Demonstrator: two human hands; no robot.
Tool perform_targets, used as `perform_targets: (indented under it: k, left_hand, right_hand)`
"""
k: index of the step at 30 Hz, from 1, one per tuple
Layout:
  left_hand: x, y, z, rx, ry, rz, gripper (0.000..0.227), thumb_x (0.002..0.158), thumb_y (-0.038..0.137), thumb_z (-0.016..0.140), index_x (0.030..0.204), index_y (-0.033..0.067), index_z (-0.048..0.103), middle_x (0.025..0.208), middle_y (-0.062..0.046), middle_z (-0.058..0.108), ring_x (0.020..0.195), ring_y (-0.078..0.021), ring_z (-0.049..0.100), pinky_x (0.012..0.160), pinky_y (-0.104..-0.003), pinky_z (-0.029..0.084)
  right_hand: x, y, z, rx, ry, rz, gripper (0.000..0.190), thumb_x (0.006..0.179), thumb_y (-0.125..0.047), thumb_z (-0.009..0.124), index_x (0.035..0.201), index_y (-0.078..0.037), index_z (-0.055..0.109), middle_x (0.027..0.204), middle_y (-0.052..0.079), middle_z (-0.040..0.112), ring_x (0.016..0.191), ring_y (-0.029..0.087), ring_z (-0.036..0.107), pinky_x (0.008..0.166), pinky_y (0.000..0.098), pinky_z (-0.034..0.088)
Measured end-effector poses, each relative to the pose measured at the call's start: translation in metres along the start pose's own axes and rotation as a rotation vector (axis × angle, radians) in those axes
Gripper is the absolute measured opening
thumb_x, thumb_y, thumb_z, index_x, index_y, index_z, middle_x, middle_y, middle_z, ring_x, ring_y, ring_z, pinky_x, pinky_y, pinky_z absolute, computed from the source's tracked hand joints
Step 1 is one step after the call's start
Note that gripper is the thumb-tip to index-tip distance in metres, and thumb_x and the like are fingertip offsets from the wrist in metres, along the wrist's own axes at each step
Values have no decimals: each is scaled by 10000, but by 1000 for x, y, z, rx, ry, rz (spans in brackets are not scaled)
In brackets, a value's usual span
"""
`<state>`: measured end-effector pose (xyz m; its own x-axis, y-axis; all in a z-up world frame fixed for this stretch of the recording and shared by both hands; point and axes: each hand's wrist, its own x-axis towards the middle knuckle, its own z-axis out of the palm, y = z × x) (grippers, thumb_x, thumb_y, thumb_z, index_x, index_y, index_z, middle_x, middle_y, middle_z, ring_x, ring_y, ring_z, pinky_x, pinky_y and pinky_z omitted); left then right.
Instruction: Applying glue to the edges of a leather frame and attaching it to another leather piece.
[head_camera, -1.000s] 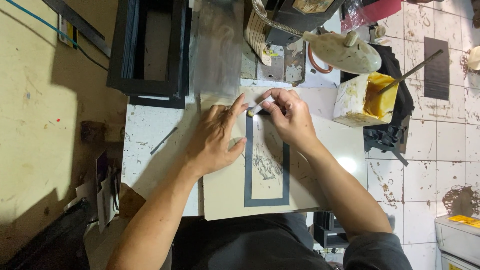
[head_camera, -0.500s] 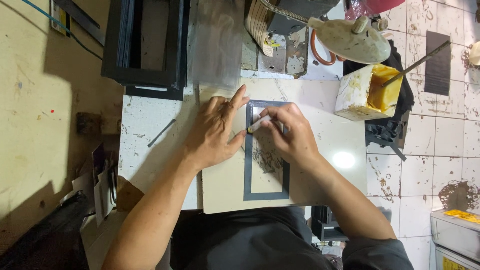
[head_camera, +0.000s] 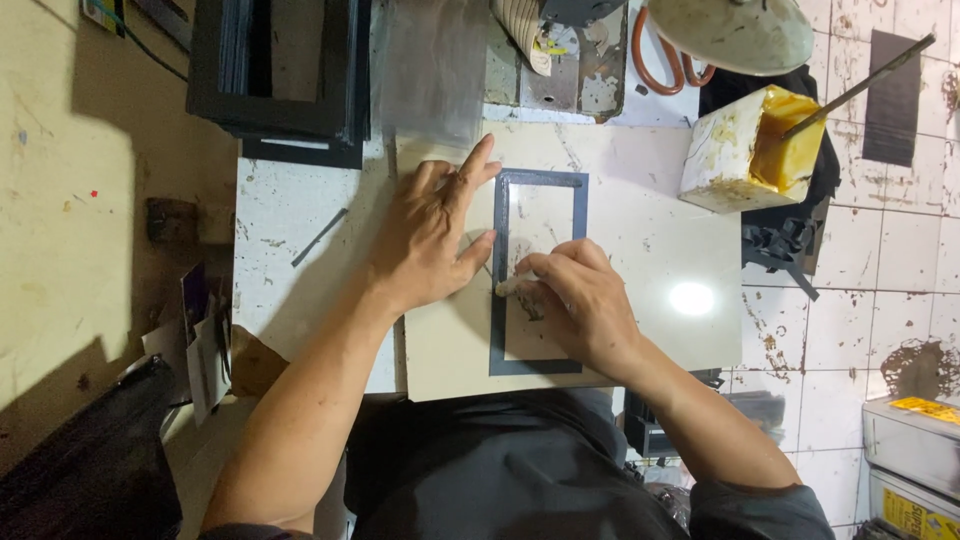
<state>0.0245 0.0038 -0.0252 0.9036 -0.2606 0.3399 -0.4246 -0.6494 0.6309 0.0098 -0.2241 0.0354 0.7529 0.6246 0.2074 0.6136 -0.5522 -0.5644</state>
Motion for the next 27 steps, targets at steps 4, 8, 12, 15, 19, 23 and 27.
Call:
perform_targets:
  k: [4,8,12,15,19,23,27]
  left_hand:
    - [0,3,-1,35,-9,-28,1090,849,240,800,1625,103,47,1449,-68,627,1222,-312,546,1122,-430,398]
    - [0,2,-1,68,-8,-14,1068,861,235,786,1623,93,53,1459,-69,619,1209,-308,539,1106,-435,400]
    - [1,5,-5,40,-6,-14,1063,853,224,773,1632,94,62,1465,-60,619,1213,-311,552,1096,-417,412]
    - [1,3,-3,19,2,-24,1056,846,233,768,1631,92,75,1462,-72,610,1221,-313,560,1107,-417,415]
    - [3,4,-5,-4,-17,-45,1038,856,229,753,1625,70,74,1472,-62,609,1225,-326,550,1094,-417,420]
    - [2,1,-1,-10,-36,-60,1048,852,235,758,1622,65,69,1483,-69,600,1215,-318,547,1105,-425,413]
    - [1,1,-2,25,6,-23,1043,851,214,749,1631,74,71,1482,-66,607,1250,-306,556,1118,-436,401]
  right_hand:
    - [-7,2,1,-41,1,-70,293,842,-16,767,1116,-68,678,979,34,714,916,245,605,805,377,505]
    - [15,19,-4,54,50,32,244,890,-16,742,1121,-81,703,1004,63,707,932,230,612,798,341,527]
    - [53,32,-3,105,245,170,151,983,-57,722,1134,-43,710,981,124,651,879,219,624,787,326,510]
    - [67,48,6,91,296,135,146,977,-71,721,1120,-44,704,972,115,650,874,232,619,792,319,511]
    - [74,51,9,94,282,164,159,964,-79,732,1118,-46,708,921,123,617,842,236,602,762,327,503]
    - [69,43,6,42,244,139,167,967,-86,751,1124,-50,709,920,117,636,868,242,596,756,340,497]
    - [55,33,3,29,174,52,195,949,-43,738,1139,-30,697,939,98,668,911,239,605,794,344,508]
